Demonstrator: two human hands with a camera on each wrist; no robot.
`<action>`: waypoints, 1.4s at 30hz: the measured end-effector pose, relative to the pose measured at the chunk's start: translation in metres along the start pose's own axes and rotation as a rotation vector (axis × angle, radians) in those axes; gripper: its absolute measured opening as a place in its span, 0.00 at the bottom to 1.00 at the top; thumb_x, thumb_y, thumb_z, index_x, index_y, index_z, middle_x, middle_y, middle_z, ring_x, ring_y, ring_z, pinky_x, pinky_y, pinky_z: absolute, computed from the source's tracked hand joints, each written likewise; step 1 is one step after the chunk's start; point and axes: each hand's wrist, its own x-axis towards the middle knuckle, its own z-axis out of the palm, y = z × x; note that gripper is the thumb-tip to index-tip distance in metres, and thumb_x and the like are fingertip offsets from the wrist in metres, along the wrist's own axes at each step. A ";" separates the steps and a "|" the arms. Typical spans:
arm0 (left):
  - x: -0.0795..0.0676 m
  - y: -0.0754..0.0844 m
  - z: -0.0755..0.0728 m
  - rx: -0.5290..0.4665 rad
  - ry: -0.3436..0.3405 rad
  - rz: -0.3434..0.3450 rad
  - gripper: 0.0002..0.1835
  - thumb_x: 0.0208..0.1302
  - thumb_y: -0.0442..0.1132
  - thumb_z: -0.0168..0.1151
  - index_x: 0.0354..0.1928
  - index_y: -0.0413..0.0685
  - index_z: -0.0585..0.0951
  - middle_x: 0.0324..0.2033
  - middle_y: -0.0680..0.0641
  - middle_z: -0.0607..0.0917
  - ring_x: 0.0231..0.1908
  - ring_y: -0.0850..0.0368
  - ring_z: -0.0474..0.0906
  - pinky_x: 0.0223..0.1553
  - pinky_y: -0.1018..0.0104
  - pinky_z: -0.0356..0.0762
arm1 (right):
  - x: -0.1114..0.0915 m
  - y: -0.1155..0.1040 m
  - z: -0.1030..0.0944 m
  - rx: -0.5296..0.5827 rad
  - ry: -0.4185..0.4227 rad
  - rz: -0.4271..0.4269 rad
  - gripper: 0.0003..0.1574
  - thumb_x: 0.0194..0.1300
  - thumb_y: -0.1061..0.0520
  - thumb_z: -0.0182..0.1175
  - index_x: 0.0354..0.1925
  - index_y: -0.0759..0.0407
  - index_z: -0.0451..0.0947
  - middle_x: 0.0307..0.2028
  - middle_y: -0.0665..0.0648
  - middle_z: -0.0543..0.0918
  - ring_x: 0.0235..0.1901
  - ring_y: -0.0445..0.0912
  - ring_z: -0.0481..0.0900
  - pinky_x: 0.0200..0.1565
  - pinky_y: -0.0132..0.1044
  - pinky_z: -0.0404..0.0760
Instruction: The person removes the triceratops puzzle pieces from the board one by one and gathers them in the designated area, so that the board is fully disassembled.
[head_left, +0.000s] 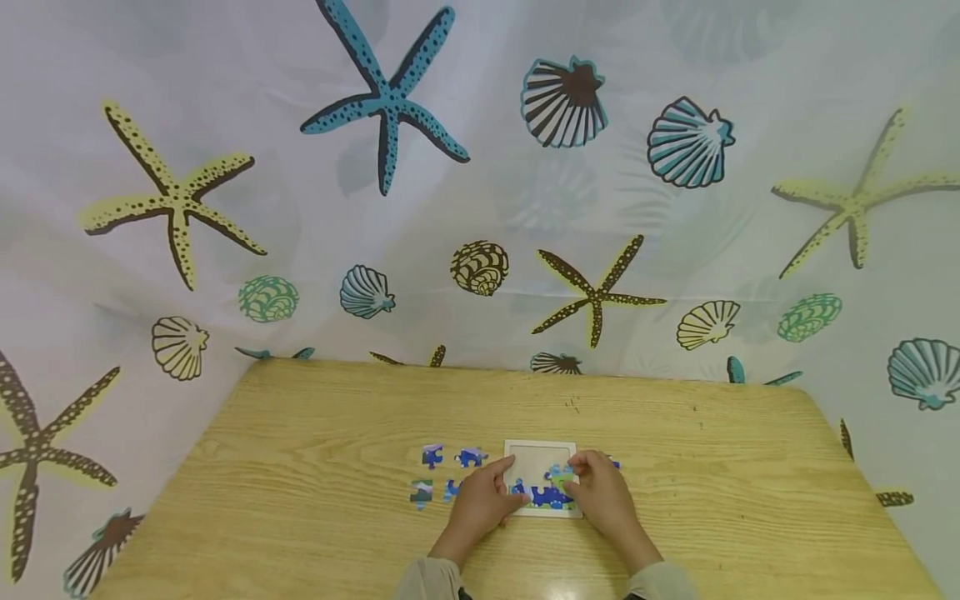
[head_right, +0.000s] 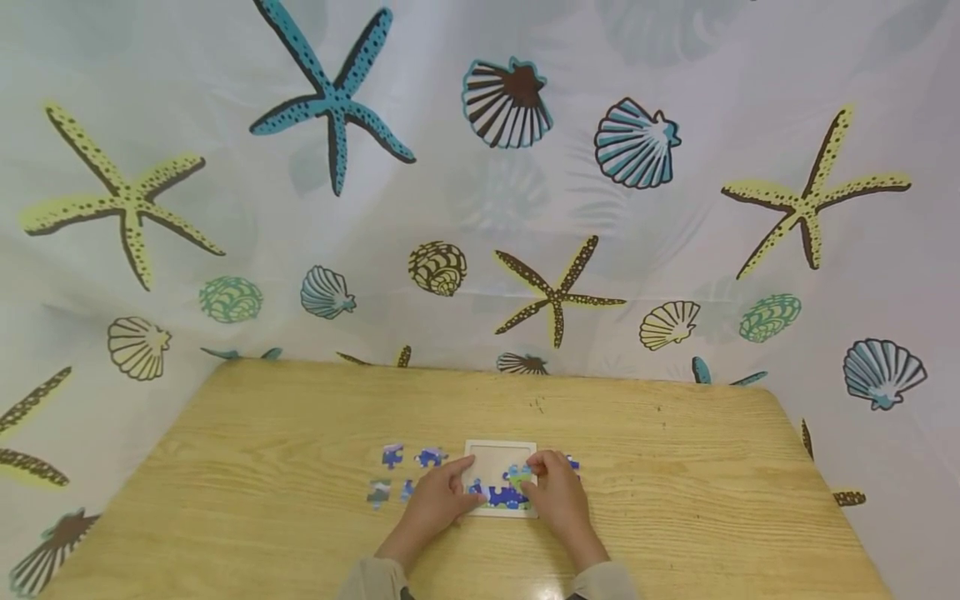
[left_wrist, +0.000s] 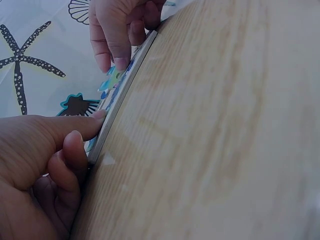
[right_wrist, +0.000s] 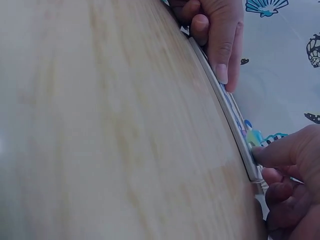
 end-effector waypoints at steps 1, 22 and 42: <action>0.000 0.000 0.000 -0.002 0.000 0.001 0.36 0.51 0.39 0.73 0.64 0.44 0.72 0.16 0.53 0.69 0.10 0.61 0.68 0.17 0.68 0.64 | 0.000 0.000 0.000 0.004 0.005 0.002 0.16 0.53 0.63 0.68 0.41 0.59 0.76 0.36 0.51 0.76 0.40 0.46 0.74 0.47 0.46 0.73; 0.002 -0.002 0.000 -0.022 -0.014 0.007 0.36 0.51 0.39 0.73 0.64 0.44 0.71 0.15 0.53 0.69 0.11 0.60 0.69 0.18 0.67 0.66 | -0.001 0.002 -0.004 0.290 0.093 0.116 0.05 0.62 0.66 0.59 0.38 0.63 0.79 0.37 0.56 0.81 0.40 0.46 0.76 0.45 0.38 0.77; 0.000 0.001 -0.001 -0.039 -0.019 0.006 0.36 0.51 0.39 0.72 0.64 0.42 0.71 0.15 0.53 0.69 0.10 0.61 0.67 0.17 0.68 0.64 | -0.008 0.033 -0.053 0.293 0.164 0.222 0.10 0.63 0.65 0.60 0.42 0.68 0.79 0.40 0.60 0.82 0.36 0.40 0.75 0.35 0.26 0.74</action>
